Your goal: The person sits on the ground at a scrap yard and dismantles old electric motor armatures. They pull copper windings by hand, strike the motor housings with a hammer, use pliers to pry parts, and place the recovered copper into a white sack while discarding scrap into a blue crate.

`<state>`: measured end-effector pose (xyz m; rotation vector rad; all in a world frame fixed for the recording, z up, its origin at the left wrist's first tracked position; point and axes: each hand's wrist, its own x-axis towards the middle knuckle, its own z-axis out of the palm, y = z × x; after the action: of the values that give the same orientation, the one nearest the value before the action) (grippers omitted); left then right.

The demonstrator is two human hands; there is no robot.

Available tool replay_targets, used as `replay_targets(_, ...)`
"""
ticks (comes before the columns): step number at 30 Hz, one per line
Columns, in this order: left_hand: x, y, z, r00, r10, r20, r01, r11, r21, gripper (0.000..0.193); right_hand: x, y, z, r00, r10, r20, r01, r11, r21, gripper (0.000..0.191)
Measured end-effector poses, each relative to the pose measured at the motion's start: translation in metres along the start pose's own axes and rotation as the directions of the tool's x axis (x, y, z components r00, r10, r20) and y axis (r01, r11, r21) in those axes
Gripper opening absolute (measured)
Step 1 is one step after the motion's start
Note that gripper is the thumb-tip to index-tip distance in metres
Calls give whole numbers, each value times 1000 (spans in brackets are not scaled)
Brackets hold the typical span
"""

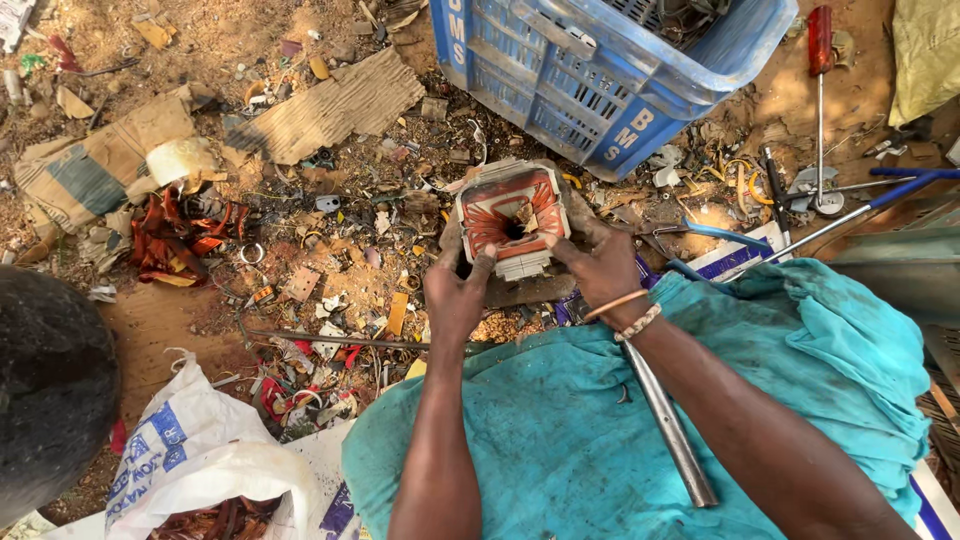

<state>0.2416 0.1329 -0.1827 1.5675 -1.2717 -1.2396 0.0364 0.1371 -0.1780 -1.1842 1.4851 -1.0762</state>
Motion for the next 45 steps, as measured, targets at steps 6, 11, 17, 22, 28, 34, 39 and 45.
replay_targets(6, -13, -8, -21, 922, 377, -94, -372, 926, 62, 58, -56, 8, 10, 991, -98, -92, 104, 992, 68, 42)
replay_targets(11, -33, 11, -27, 943, 333, -15, -324, 925, 197, 44, -75, 11, -10, 991, -120, -55, 106, 971, -214, 49)
replay_targets(17, -40, 18, -23, 808, 589, -29, -560, 782, 274, 44, -98, 7, -58, 999, -34, 14, 34, 727, -686, 38)
replay_targets(22, -26, 6, -19, 823, 564, -67, -546, 817, 185, 41, -112, 4, -47, 986, -166, 25, 152, 824, -545, 39)
replay_targets(28, -15, -6, -33, 845, 519, -133, -493, 850, 184, 38, -111, 9, -51, 979, 122, 163, 124, 281, -952, 55)
replay_targets(34, -26, -8, -38, 776, 586, -233, -503, 798, 333, 41, -103, 45, -67, 915, 389, 107, -46, 365, -930, 87)
replay_targets(39, -39, -4, -26, 817, 503, -282, -422, 855, 302, 39, -92, 57, -82, 756, 623, 201, -575, 779, -251, 62)
replay_targets(45, -47, -4, -27, 829, 479, -289, -422, 874, 240, 36, -116, 21, -76, 730, 661, 174, -679, 731, 72, 48)
